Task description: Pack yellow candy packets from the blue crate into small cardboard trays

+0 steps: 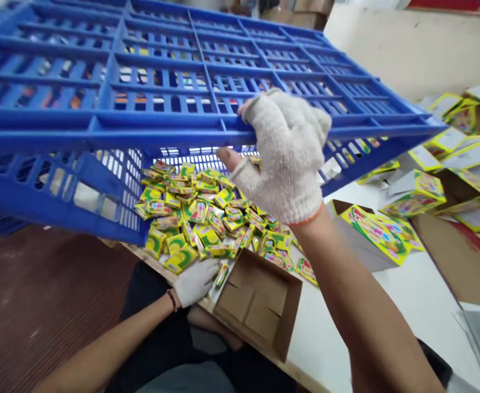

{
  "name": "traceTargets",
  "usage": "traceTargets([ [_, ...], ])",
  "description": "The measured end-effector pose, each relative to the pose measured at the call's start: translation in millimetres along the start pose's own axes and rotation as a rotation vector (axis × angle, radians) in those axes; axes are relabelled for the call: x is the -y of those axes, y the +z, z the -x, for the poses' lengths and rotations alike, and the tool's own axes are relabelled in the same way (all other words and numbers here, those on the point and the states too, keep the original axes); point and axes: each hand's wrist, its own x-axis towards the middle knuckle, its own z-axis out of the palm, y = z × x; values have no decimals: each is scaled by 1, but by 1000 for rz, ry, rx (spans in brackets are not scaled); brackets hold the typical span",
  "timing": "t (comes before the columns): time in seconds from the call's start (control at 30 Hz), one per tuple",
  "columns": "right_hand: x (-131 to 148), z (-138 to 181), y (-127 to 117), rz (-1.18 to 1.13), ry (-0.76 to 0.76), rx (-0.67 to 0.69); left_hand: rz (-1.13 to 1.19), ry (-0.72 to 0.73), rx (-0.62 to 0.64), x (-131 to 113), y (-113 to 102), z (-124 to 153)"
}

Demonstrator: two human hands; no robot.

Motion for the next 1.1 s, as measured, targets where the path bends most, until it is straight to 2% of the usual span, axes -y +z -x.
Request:
traceTargets([
  [0.07,-4,0,5,1,-7,-21,-9,-14,14,-3,2,1],
  [0.13,-7,-7,14,12,10,15,-8,-18,52,-4,1,0],
  [0.27,-4,-41,35,56,91,189,35,-16,108,-1,-2,-6],
  [0.37,-5,-62,38,72,143,289,198,-58,9,0,2,-7],
  [0.43,-10,-54,32,75,123,320,351,-147,-133,-1,5,-2],
  [0.5,-17,-21,25,84,53,263,490,-243,-282,-6,7,7],
  [0.57,-22,39,20,59,8,141,612,-301,-378,-14,8,18],
  [0.6,-22,76,17,-1,21,136,675,-318,-394,-18,9,23],
  [0.67,-16,157,11,-56,254,302,797,-331,-362,-28,10,26],
  [0.73,-3,235,2,-60,585,542,863,-338,-291,-38,12,19],
  [0.8,14,294,-10,-62,891,747,853,-354,-223,-48,13,5],
  [0.83,21,314,-16,-78,1012,840,831,-363,-187,-53,12,-3],
  [0.9,29,335,-26,-91,1213,1004,781,-379,-116,-59,9,-19],
  [0.97,30,336,-33,-63,1296,1112,718,-376,-79,-61,4,-29],
  [1.1,19,326,-35,8,1216,1156,619,-313,-42,-54,-6,-34],
])
